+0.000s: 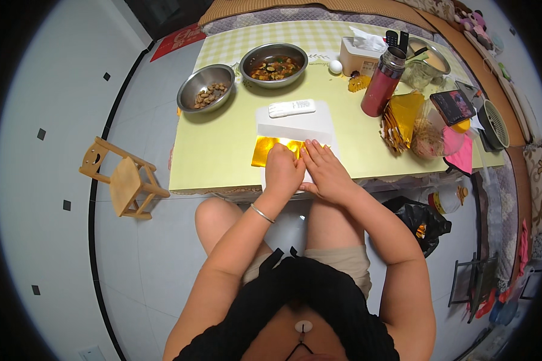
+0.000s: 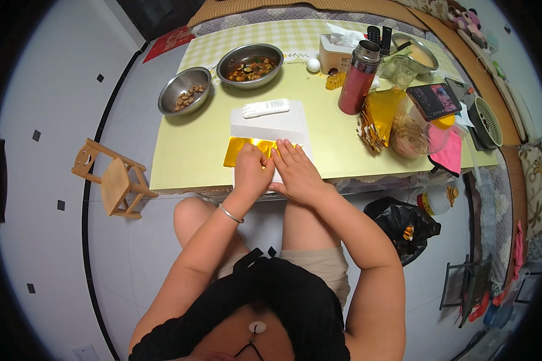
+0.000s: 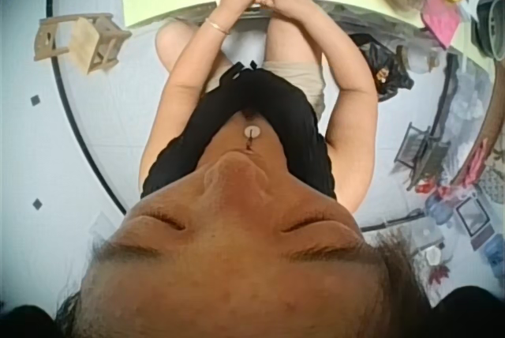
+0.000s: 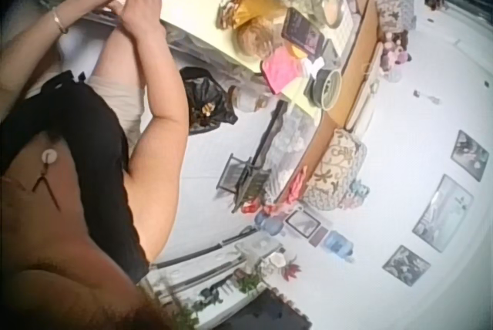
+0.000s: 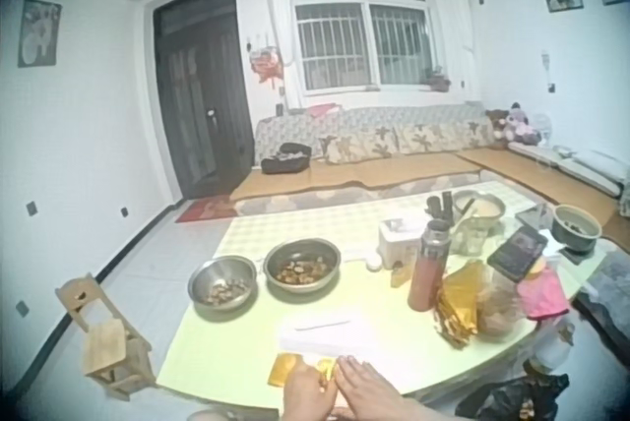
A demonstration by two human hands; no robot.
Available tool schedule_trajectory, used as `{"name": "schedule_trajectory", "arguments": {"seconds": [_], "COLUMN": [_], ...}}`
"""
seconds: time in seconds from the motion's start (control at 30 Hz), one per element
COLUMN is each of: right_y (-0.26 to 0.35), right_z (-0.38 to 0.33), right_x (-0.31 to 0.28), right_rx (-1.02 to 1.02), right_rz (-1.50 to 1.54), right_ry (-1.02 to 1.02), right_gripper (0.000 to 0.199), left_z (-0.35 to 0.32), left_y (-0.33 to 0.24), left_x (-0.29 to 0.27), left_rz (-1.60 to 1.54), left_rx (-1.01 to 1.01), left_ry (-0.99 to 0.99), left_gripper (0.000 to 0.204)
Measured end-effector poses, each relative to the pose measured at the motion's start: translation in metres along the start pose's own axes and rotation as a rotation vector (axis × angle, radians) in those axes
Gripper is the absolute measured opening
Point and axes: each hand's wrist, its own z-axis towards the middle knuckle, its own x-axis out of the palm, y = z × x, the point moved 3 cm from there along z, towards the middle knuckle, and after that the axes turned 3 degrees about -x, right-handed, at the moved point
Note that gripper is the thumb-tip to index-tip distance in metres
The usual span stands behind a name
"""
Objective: The person folds multiple sheets of gold-colored paper into triangular shapes on a low table. They repeatedly pick up a sheet, fold it in half, fold the corners to form a triangle, and place the finished piece on the table.
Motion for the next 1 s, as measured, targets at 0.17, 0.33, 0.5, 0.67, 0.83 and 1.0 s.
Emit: {"name": "schedule_trajectory", "arguments": {"seconds": [0.17, 0.33, 0.5, 0.67, 0.83, 1.0], "right_y": [0.001, -0.004, -0.011, -0.019, -0.012, 0.043], "right_z": [-0.003, -0.005, -0.005, -0.009, -0.01, 0.01], "right_x": [-0.016, -0.025, -0.03, -0.031, -0.007, 0.004], "right_rx": [-0.125, -0.183, -0.268, -0.316, -0.254, 0.057], "right_rz": [0.055, 0.073, 0.127, 0.196, 0.366, 0.374], "right_ry": [0.028, 0.123, 0.203, 0.14, -0.155, -0.468], "right_gripper": [0.09, 0.088, 0.079, 0.06, 0.035, 0.016], "left_z": [-0.01, -0.017, -0.025, -0.027, -0.025, -0.005], "left_y": [0.013, 0.033, 0.038, 0.041, 0.049, 0.055], "left_x": [-0.038, -0.087, -0.099, -0.095, -0.086, -0.072], "left_rz": [0.015, 0.12, 0.046, -0.009, -0.092, -0.205], "left_rx": [0.178, 0.373, 0.424, 0.486, 0.451, 0.21], "left_ry": [0.113, 0.211, 0.299, 0.291, 0.279, 0.366], "left_gripper": [0.019, 0.039, 0.038, 0.029, 0.021, 0.018]}}
